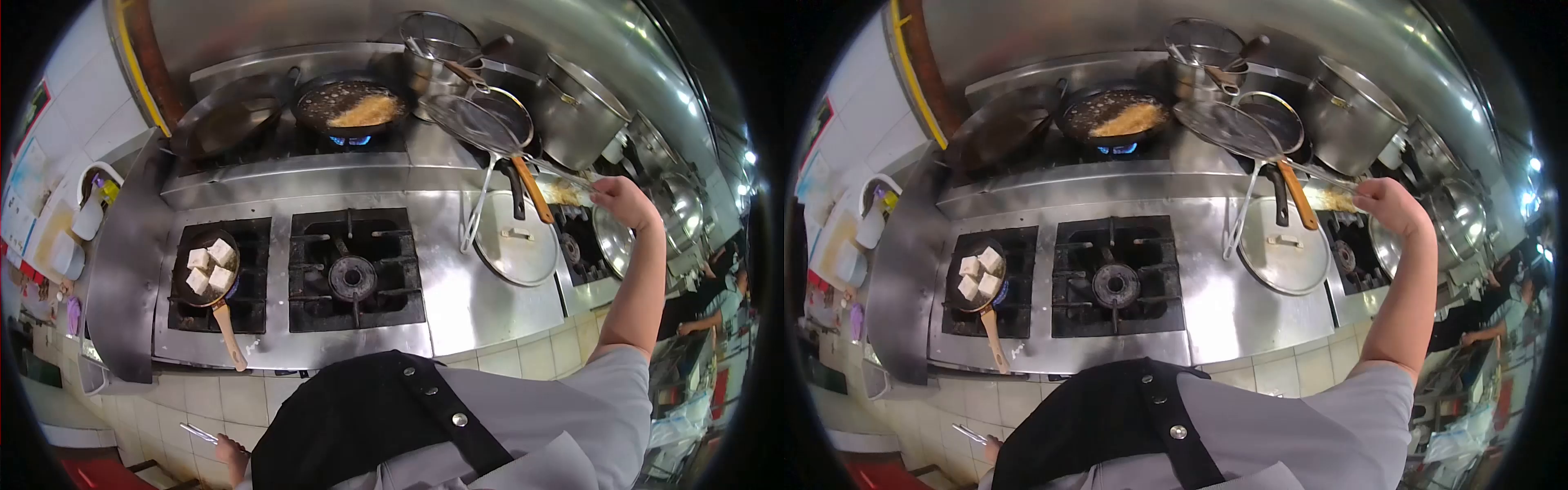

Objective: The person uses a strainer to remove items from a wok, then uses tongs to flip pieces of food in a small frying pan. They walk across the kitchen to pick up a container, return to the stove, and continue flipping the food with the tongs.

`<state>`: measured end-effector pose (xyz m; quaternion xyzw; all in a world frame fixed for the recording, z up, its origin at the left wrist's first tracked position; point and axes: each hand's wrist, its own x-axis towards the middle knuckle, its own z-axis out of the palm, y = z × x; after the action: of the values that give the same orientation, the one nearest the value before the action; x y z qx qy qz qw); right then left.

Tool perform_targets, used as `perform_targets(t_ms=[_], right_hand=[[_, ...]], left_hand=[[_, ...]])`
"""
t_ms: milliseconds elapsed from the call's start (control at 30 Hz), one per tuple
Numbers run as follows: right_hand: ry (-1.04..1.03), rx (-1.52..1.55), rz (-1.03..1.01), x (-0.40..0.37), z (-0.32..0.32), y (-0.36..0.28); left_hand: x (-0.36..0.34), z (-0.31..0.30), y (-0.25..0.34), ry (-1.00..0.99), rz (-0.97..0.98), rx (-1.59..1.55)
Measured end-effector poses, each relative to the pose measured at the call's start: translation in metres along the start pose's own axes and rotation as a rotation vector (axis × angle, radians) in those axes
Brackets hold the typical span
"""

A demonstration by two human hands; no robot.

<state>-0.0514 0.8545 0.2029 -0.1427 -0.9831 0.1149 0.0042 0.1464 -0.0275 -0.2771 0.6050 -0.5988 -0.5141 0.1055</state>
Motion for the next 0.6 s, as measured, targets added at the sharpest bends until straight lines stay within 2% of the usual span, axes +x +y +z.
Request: perform_targets(t_ms=[67, 167, 267, 367, 433, 467, 533, 567, 600], right_hand=[[0.022, 0.173, -0.081, -0.014, 0.009, -0.004], [0.027, 0.288, -0.02, -0.035, 0.009, -0.019], [0.015, 0.29, 0.046, -0.052, 0.009, -0.019], [0.13, 0.199, -0.103, -0.044, 0.029, -0.013], [0.002, 0.098, -0.04, -0.048, 0.022, -0.071], [0.026, 0.109, -0.07, -0.042, 0.03, -0.082], [0.02, 0.052, -0.177, -0.028, 0.032, -0.11], [-0.038, -0.02, -0.135, -0.028, 0.022, -0.138], [0.012, -0.021, -0.216, -0.015, 0.023, -0.138]], left_hand=[[0.003, 0.01, -0.003, -0.006, -0.005, 0.026], [0.036, 0.011, -0.017, -0.197, 0.269, 0.267], [0.037, 0.01, -0.011, -0.206, 0.286, 0.303], [0.039, 0.0, -0.015, -0.13, 0.241, 0.3], [0.037, 0.011, -0.012, -0.025, 0.162, 0.249], [0.04, 0.014, -0.011, 0.016, 0.144, 0.234], [0.053, 0.019, -0.02, 0.01, 0.134, 0.27], [0.06, 0.021, -0.025, 0.003, 0.132, 0.291], [0.063, 0.02, -0.032, -0.011, 0.133, 0.317]])
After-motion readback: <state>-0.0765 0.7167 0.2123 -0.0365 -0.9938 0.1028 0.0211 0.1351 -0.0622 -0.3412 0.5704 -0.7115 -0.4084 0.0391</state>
